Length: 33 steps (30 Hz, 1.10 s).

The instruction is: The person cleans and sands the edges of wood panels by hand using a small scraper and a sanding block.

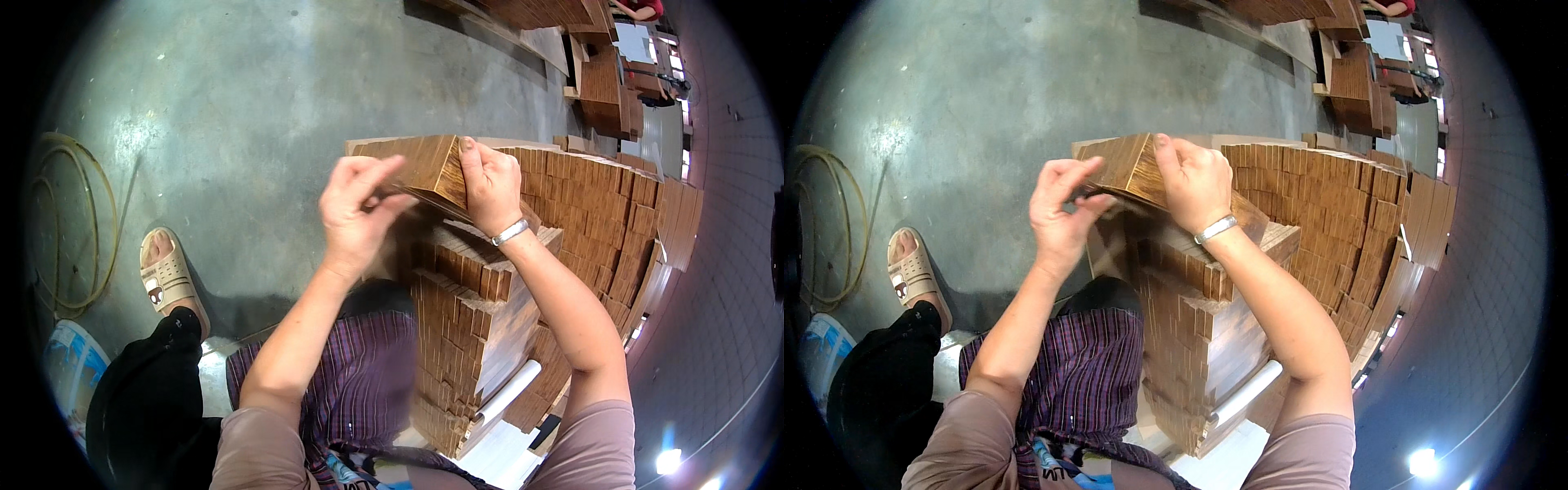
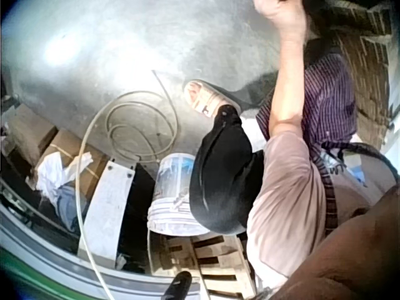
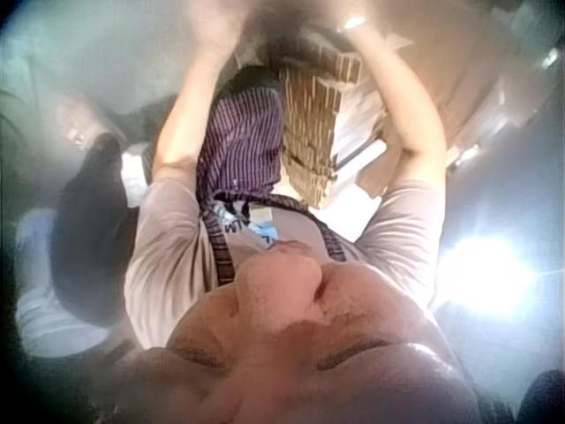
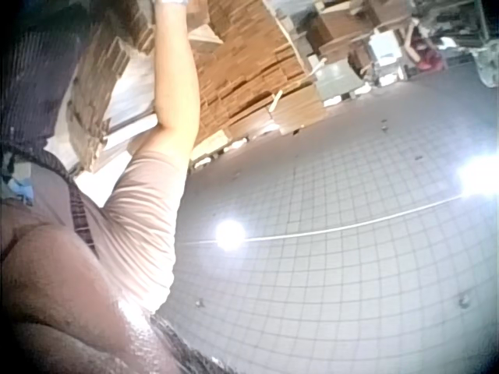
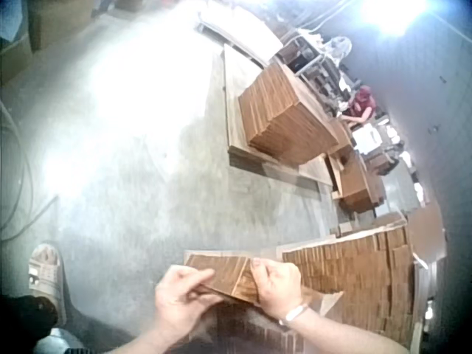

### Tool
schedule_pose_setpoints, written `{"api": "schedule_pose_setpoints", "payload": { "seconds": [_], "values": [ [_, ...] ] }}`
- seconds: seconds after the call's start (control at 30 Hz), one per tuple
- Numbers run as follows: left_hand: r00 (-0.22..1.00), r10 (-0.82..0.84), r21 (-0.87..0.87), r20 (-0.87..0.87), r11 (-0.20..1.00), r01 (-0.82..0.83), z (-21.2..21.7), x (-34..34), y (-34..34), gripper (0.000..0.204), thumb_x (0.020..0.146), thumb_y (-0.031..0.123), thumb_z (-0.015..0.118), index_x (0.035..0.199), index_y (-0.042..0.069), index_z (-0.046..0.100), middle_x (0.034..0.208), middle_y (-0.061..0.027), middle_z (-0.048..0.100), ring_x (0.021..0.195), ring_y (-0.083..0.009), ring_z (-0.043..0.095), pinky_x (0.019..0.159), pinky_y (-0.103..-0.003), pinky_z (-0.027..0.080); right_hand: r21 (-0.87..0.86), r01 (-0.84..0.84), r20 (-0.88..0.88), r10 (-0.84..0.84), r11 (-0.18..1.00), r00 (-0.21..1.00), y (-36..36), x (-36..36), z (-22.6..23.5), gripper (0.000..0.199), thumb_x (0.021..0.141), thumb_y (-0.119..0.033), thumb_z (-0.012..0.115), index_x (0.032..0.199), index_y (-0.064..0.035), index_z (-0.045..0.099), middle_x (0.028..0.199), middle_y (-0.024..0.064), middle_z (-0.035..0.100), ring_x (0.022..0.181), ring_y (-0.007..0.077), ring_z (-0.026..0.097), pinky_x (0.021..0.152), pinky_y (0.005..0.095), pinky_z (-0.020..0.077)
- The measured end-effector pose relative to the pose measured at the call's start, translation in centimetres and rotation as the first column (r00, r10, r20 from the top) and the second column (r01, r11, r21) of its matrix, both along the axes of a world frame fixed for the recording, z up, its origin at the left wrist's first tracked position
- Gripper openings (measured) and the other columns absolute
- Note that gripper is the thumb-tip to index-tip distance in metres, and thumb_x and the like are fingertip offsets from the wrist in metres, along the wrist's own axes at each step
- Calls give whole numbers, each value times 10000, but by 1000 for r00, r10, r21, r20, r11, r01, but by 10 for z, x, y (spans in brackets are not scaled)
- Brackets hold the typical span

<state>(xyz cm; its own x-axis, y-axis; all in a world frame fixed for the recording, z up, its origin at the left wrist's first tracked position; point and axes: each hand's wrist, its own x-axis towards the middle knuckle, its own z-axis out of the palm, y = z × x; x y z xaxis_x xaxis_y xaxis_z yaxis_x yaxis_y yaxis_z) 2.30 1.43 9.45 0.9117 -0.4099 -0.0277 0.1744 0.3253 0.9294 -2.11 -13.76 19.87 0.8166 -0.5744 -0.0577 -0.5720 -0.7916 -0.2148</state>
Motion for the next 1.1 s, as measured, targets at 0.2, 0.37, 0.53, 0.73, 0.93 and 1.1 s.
{"api": "schedule_pose_setpoints", "payload": {
  "seconds": [0.2,0.37,0.53,0.73,0.93,1.1],
  "values": [
    [999,-28,100,-37,994,32,-62,-23,3,351,723,-87,746,1044,53,733,1005,-34,636,794,-98,582,703,-232,484,9,-2,-13,2,1000,1000,1,4,2,568,965,-488,455,716,-17,652,623,244,543,639,445,564,582,475,443],
    [876,92,164,-474,986,-14,-119,-30,6,124,824,73,750,798,1,652,786,-16,603,706,-93,527,677,-246,451,-15,-10,-9,10,1000,1000,-1,1,0,576,968,-489,452,701,-13,636,619,249,529,632,448,553,578,479,435],
    [469,-114,-30,-876,983,183,-88,-6,-19,284,881,283,728,747,156,512,646,42,500,505,-51,379,455,-233,281,10,10,-18,-10,1000,1000,1,3,1,568,969,-487,454,718,-14,644,614,249,523,631,450,551,579,474,433],
    [252,-181,-144,-951,977,156,-125,-5,-24,181,907,232,675,833,88,594,738,-49,623,461,-64,358,421,-224,266,1,-7,8,7,1000,1000,0,2,-1,587,971,-505,447,714,-15,641,620,250,521,631,445,553,579,468,432],
    [239,-184,-136,-953,969,207,-131,-3,-28,181,949,238,615,871,75,604,740,-57,638,457,-57,354,408,-219,263,3,3,-12,-3,1000,1000,-1,1,0,592,973,-511,442,732,-14,656,622,247,524,629,437,556,578,458,435],
    [255,-247,-190,-935,955,227,-147,-6,-25,167,979,244,562,910,96,592,741,-22,625,469,-47,349,416,-205,264,16,6,-3,-6,1000,1000,2,3,2,597,972,-511,444,728,-7,651,614,249,515,619,437,549,571,453,431]
  ]
}}
